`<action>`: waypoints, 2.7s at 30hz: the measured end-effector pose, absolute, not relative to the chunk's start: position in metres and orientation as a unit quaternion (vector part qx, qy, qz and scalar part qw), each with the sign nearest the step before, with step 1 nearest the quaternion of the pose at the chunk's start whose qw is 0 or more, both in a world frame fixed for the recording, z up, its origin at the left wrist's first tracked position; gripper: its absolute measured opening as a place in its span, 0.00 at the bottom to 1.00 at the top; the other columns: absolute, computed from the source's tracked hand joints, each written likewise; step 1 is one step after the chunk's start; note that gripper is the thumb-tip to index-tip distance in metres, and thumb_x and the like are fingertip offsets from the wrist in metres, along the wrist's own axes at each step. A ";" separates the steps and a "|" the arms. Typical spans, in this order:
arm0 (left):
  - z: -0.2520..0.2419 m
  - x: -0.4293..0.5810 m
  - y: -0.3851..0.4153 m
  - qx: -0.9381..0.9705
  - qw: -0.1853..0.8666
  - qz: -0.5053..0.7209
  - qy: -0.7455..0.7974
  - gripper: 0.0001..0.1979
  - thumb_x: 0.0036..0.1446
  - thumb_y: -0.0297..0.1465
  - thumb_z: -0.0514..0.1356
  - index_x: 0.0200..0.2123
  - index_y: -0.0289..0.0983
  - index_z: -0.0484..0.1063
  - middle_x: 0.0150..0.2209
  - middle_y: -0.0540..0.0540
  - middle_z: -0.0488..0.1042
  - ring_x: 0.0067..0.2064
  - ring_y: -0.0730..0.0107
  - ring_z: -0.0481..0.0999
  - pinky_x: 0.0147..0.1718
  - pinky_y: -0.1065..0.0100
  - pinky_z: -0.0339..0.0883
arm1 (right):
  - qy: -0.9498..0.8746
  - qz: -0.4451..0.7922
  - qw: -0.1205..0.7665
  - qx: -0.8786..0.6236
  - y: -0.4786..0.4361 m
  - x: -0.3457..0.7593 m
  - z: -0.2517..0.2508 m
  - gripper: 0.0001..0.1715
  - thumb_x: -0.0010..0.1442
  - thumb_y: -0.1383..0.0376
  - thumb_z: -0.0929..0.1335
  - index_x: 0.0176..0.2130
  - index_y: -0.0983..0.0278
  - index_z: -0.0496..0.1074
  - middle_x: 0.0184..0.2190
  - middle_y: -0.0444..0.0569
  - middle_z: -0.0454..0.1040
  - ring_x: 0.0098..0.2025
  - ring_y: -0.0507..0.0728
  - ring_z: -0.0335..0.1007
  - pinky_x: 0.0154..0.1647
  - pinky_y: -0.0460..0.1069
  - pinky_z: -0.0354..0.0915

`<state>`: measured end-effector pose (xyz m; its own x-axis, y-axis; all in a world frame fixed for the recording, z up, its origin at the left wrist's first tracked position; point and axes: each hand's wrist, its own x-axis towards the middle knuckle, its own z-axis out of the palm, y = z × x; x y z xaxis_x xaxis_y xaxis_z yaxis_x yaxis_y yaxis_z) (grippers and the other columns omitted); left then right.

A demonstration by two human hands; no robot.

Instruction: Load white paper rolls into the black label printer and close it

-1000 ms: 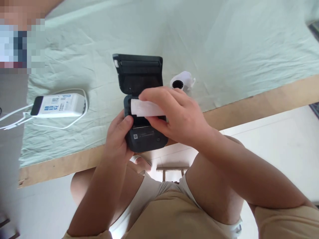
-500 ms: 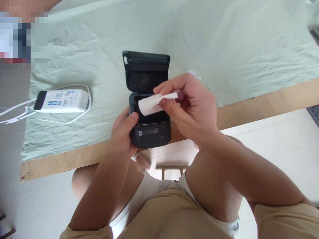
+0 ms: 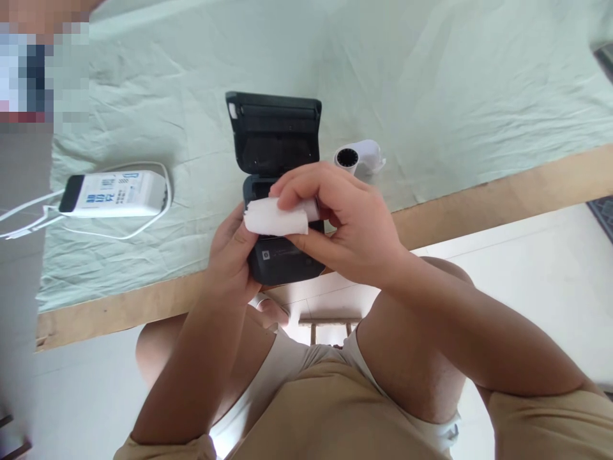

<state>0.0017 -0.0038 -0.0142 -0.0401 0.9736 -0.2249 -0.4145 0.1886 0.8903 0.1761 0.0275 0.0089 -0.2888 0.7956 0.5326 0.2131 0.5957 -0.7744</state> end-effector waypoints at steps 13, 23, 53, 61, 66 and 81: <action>-0.011 0.002 -0.005 0.301 0.649 0.546 0.437 0.21 0.61 0.45 0.72 0.51 0.39 0.79 0.45 0.43 0.87 0.55 0.51 0.86 0.49 0.61 0.83 | -0.761 0.218 0.508 -0.341 0.033 0.181 0.004 0.13 0.63 0.69 0.73 0.44 0.53 0.72 0.44 0.44 0.83 0.48 0.60 0.83 0.48 0.58 0.80; -0.014 -0.001 -0.005 0.294 0.642 0.545 0.452 0.16 0.62 0.41 0.71 0.49 0.41 0.82 0.40 0.47 0.86 0.44 0.59 0.88 0.37 0.68 0.83 | -0.778 0.025 0.497 -0.384 0.039 0.216 0.008 0.09 0.70 0.66 0.63 0.46 0.54 0.71 0.39 0.50 0.76 0.43 0.60 0.75 0.42 0.56 0.72; -0.012 0.000 -0.005 0.305 0.628 0.539 0.470 0.14 0.65 0.43 0.69 0.46 0.40 0.81 0.36 0.48 0.83 0.37 0.65 0.86 0.29 0.73 0.79 | -0.845 0.079 0.333 -0.411 0.027 0.236 -0.008 0.15 0.59 0.71 0.67 0.46 0.58 0.69 0.42 0.50 0.74 0.42 0.59 0.75 0.40 0.54 0.73; -0.013 -0.001 -0.005 0.308 0.636 0.537 0.461 0.13 0.65 0.42 0.69 0.47 0.41 0.82 0.37 0.49 0.84 0.36 0.65 0.86 0.31 0.71 0.81 | -0.859 0.058 0.255 -0.439 0.028 0.241 -0.013 0.08 0.60 0.71 0.67 0.39 0.57 0.68 0.41 0.48 0.79 0.34 0.56 0.76 0.28 0.50 0.66; -0.016 -0.001 -0.005 0.313 0.623 0.542 0.469 0.13 0.65 0.43 0.68 0.46 0.42 0.82 0.39 0.48 0.84 0.39 0.63 0.86 0.33 0.70 0.81 | -0.842 0.116 0.316 -0.423 0.028 0.244 0.000 0.11 0.56 0.72 0.70 0.37 0.57 0.69 0.40 0.44 0.83 0.37 0.56 0.80 0.33 0.51 0.71; -0.010 0.001 -0.008 0.310 0.631 0.548 0.453 0.13 0.65 0.43 0.69 0.46 0.42 0.81 0.41 0.49 0.84 0.48 0.63 0.85 0.41 0.70 0.80 | -0.844 0.105 0.380 -0.363 0.044 0.182 0.015 0.09 0.67 0.70 0.68 0.36 0.55 0.70 0.46 0.45 0.85 0.45 0.57 0.84 0.43 0.55 0.78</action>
<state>0.0013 -0.0080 -0.0095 -0.0108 0.9728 -0.2313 -0.4115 0.2065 0.8877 0.1817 0.0438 0.0147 -0.4474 0.6927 0.5657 0.5338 0.7143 -0.4526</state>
